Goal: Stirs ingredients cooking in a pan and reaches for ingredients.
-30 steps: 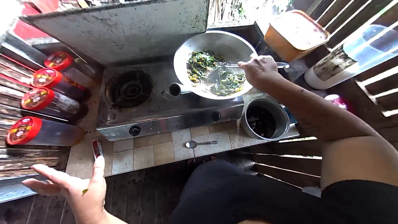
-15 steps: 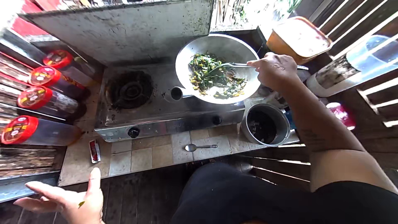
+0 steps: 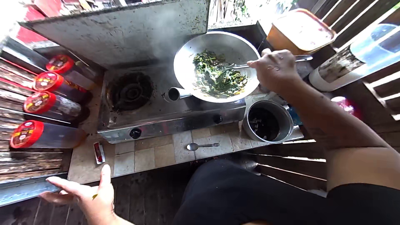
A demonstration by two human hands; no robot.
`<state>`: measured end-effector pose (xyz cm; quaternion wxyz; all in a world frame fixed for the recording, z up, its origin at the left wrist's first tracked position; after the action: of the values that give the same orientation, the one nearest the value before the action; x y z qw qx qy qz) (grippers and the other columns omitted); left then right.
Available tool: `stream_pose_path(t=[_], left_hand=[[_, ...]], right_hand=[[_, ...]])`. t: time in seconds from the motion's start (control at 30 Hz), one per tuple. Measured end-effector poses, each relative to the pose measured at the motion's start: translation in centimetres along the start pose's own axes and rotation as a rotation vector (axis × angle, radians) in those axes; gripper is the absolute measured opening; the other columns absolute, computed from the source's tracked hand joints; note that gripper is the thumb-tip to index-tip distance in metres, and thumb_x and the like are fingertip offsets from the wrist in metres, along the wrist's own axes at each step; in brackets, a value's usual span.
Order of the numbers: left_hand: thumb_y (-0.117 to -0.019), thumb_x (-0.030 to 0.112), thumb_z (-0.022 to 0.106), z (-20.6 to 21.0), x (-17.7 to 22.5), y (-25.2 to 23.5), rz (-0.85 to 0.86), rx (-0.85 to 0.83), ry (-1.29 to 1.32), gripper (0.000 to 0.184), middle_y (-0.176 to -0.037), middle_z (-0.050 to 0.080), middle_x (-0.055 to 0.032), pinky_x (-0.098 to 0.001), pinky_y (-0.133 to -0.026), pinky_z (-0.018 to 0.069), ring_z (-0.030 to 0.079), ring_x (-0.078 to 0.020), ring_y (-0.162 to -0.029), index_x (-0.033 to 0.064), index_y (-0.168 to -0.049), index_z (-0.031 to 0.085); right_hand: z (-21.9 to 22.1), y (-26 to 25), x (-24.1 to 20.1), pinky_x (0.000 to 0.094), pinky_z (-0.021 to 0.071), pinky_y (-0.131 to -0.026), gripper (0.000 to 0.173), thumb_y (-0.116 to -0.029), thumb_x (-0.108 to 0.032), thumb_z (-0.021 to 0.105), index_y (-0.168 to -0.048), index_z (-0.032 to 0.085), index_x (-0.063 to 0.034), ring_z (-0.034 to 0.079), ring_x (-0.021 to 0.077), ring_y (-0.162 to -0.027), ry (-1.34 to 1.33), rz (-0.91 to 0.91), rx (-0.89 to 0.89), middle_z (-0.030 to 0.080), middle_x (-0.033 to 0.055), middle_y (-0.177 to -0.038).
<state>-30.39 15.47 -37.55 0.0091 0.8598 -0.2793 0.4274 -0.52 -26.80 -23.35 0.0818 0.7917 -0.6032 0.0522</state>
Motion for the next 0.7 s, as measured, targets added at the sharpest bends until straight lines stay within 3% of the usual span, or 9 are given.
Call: stream_pose_path(t=[0.07, 0.17, 0.27, 0.37, 0.5, 0.6, 0.67, 0.7], left_hand=[[-0.0869, 0.037, 0.077, 0.4, 0.7, -0.1, 0.016, -0.005, 0.021, 0.11, -0.166, -0.002, -0.0343, -0.0427, -0.127, 0.0144, 0.006, -0.0424, -0.156, -0.0034, -0.162, 0.009], [-0.0863, 0.04, 0.076, 0.6, 1.7, 0.2, 0.052, -0.024, 0.03, 0.111, -0.166, -0.003, -0.0338, -0.0436, -0.128, 0.0125, 0.004, -0.0415, -0.157, -0.0037, -0.162, 0.008], [-0.087, 0.038, 0.077, 0.3, 1.4, 0.4, 0.027, -0.003, 0.034, 0.111, -0.167, -0.004, -0.033, -0.0431, -0.127, 0.0136, 0.005, -0.041, -0.157, -0.0022, -0.163, 0.007], [-0.0875, 0.038, 0.076, -0.1, 1.0, 1.0, -0.003, 0.004, 0.02, 0.11, -0.166, -0.006, -0.0341, -0.0437, -0.127, 0.013, 0.004, -0.0429, -0.156, -0.0022, -0.163, 0.007], [-0.0868, 0.04, 0.076, -0.4, 0.8, 1.5, 0.0, 0.011, 0.026, 0.11, -0.167, -0.004, -0.0321, -0.0422, -0.128, 0.0135, 0.005, -0.0399, -0.157, -0.0011, -0.163, 0.008], [-0.0875, 0.039, 0.076, -1.0, 0.2, 1.6, -0.01, 0.03, 0.016, 0.109, -0.167, -0.004, -0.0326, -0.0421, -0.128, 0.014, 0.006, -0.0403, -0.157, -0.0017, -0.163, 0.009], [-0.0876, 0.039, 0.076, -1.2, -0.4, 1.8, -0.013, 0.05, 0.009, 0.108, -0.166, -0.004, -0.0338, -0.0429, -0.127, 0.015, 0.006, -0.042, -0.156, -0.0024, -0.163, 0.01], [-0.0875, 0.04, 0.076, -1.3, -0.5, 1.9, -0.022, 0.054, 0.012, 0.108, -0.166, -0.004, -0.0333, -0.0427, -0.127, 0.0149, 0.006, -0.0413, -0.157, -0.0016, -0.163, 0.01]], right_hand=[[1.9, -0.9, -1.3, 0.0648, 0.0478, -0.085, 0.035, -0.1005, 0.004, 0.049, -0.126, 0.071, -0.0063, 0.064, 0.0522, -0.104, -0.036, -0.036, 0.006, 0.064, 0.0336, -0.117], [2.6, -0.3, -1.2, 0.0633, 0.0513, -0.08, 0.042, -0.1001, 0.004, 0.05, -0.135, 0.067, -0.0134, 0.066, 0.0509, -0.1, -0.003, -0.068, -0.044, 0.064, 0.032, -0.117], [-0.2, 2.4, 0.2, 0.063, 0.0507, -0.074, 0.038, -0.1013, 0.0, 0.05, -0.128, 0.072, -0.0158, 0.067, 0.049, -0.096, 0.039, -0.015, -0.068, 0.066, 0.0285, -0.113], [1.0, 0.8, -1.0, 0.0648, 0.0499, -0.078, 0.03, -0.1007, 0.0, 0.051, -0.119, 0.073, -0.007, 0.066, 0.0511, -0.099, -0.006, 0.003, -0.042, 0.066, 0.0313, -0.112], [3.9, -2.4, -2.2, 0.0643, 0.0496, -0.087, 0.044, -0.0987, 0.004, 0.052, -0.138, 0.064, -0.0121, 0.064, 0.0522, -0.105, -0.049, -0.041, -0.016, 0.061, 0.0344, -0.123], [1.7, -0.6, 0.1, 0.0688, 0.0496, -0.085, 0.038, -0.1007, -0.002, 0.053, -0.13, 0.072, -0.0185, 0.065, 0.0504, -0.106, -0.078, -0.088, -0.021, 0.067, 0.0276, -0.12], [-0.3, -1.1, 1.9, 0.0717, 0.048, -0.089, 0.035, -0.0993, -0.007, 0.057, -0.126, 0.075, -0.0207, 0.064, 0.0481, -0.115, -0.071, 0.013, -0.057, 0.07, 0.0231, -0.121], [-1.0, -2.1, 2.3, 0.0726, 0.0471, -0.088, 0.03, -0.098, -0.01, 0.059, -0.123, 0.075, -0.017, 0.064, 0.0484, -0.116, -0.056, 0.089, -0.08, 0.07, 0.0242, -0.12]])
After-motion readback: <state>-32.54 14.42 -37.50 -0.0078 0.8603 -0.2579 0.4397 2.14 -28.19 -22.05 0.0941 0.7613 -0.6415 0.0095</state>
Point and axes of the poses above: each hand's wrist, its own y-axis away from the middle knuckle, its own z-axis out of the palm, x = y × z, the point moved 2 cm from there along -y, towards the middle knuckle
